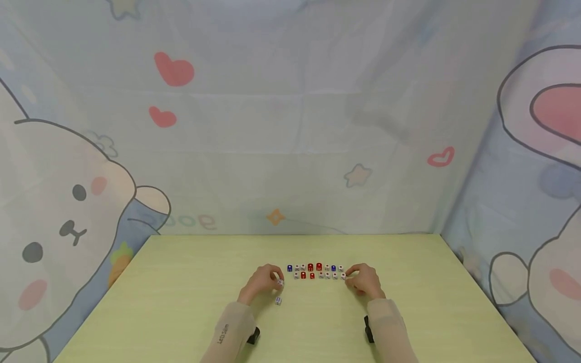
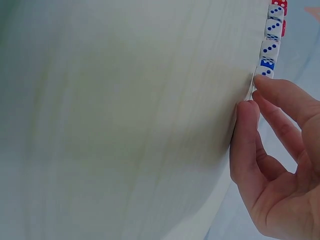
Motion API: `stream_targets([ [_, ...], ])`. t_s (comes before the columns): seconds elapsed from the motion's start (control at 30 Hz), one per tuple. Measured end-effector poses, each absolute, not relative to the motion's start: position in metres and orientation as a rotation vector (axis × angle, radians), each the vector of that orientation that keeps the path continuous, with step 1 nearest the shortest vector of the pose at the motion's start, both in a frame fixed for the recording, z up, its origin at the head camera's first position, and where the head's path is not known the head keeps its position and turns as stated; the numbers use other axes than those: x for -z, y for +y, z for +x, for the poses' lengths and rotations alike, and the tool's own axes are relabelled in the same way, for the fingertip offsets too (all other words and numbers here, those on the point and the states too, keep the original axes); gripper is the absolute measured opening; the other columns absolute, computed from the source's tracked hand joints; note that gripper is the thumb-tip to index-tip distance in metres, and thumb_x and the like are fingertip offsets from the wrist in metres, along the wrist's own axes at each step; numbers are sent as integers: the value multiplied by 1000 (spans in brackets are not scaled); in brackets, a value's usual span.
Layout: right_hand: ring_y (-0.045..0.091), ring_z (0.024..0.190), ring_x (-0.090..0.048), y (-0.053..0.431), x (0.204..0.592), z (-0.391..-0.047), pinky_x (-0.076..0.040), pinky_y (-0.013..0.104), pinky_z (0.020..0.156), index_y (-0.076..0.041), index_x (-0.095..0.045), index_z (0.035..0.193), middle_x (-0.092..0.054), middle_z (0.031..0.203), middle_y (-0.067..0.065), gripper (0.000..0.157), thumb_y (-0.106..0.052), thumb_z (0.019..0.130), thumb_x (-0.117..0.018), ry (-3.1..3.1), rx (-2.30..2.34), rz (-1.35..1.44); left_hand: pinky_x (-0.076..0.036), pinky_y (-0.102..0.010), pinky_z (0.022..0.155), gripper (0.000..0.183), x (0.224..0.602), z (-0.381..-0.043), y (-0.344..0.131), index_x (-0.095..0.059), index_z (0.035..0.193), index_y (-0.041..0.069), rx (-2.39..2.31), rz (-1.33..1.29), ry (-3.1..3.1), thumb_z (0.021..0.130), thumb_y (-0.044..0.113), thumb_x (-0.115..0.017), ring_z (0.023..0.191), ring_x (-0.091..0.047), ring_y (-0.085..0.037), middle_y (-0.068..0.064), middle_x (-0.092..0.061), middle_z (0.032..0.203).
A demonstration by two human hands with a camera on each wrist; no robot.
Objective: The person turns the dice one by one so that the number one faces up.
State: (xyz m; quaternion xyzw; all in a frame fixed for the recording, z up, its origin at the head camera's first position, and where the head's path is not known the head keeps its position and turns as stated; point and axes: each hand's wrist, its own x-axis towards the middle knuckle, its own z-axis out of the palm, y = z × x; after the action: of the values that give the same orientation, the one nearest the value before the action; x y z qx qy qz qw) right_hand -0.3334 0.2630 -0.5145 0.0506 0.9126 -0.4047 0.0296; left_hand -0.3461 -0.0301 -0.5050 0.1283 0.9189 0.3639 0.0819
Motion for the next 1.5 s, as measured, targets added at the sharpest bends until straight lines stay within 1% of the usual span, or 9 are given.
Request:
stream_targets([
  [0.3,9,43,-42,262,514,-332,-46,25,46,-4,-65,97,-57,62,6,23,-11,75,-66,2816,1243,170,-39,-28,52,14,504,-341,-30,-63,78,8,-1057,382,2780,68,4,-72,60,-51,-16,-5,-62,74],
  [0.57,11,46,-46,263,513,-331,-47,26,47,-3,-65,98,-59,66,7,24,-10,75,-65,2817,1245,157,-39,-27,53,16,502,-339,-32,-64,77,7,-1065,315,2767,65,1,-72,61,-48,-16,-6,-61,83],
  [0.73,14,53,-50,265,512,-331,-47,27,49,-2,-64,98,-61,72,10,25,-10,75,-66,2810,1250,155,-38,-28,53,18,500,-341,-33,-64,76,8,-1041,298,2774,62,0,-73,61,-49,-17,-5,-61,79],
  [0.83,14,54,-51,266,513,-331,-47,27,50,-2,-64,98,-61,73,10,25,-10,75,-66,2809,1254,154,-39,-28,53,17,500,-342,-33,-63,72,8,-1036,322,2784,61,1,-74,60,-49,-18,-5,-60,75],
  [0.93,13,52,-50,265,514,-331,-47,26,49,-3,-64,98,-61,71,9,24,-10,75,-66,2807,1255,152,-40,-28,52,16,499,-342,-33,-62,70,10,-1035,358,2799,62,4,-75,59,-51,-17,-4,-59,72],
  [1.07,13,51,-49,265,514,-330,-47,26,49,-3,-64,98,-60,71,9,24,-10,75,-66,2799,1261,152,-40,-29,54,13,498,-347,-28,-63,74,10,-1101,344,2798,67,9,-74,63,-52,-16,-3,-61,75],
  [1.13,14,52,-50,266,515,-330,-47,26,49,-3,-64,98,-60,71,9,24,-10,75,-66,2797,1263,155,-40,-30,55,12,499,-351,-24,-64,78,8,-1148,314,2793,69,9,-73,64,-54,-17,-5,-62,77],
  [1.27,13,53,-50,266,515,-329,-47,26,49,-3,-64,98,-60,72,9,24,-10,75,-66,2797,1261,163,-39,-28,51,13,499,-356,-17,-65,82,7,-1172,319,2818,72,9,-72,61,-54,-15,-7,-64,76],
  [1.5,12,48,-47,264,513,-330,-46,25,48,-2,-63,99,-59,67,7,24,-9,76,-65,2791,1271,157,-39,-25,51,11,505,-361,-10,-66,83,6,-1162,323,2828,73,9,-70,62,-54,-14,-7,-64,78],
])
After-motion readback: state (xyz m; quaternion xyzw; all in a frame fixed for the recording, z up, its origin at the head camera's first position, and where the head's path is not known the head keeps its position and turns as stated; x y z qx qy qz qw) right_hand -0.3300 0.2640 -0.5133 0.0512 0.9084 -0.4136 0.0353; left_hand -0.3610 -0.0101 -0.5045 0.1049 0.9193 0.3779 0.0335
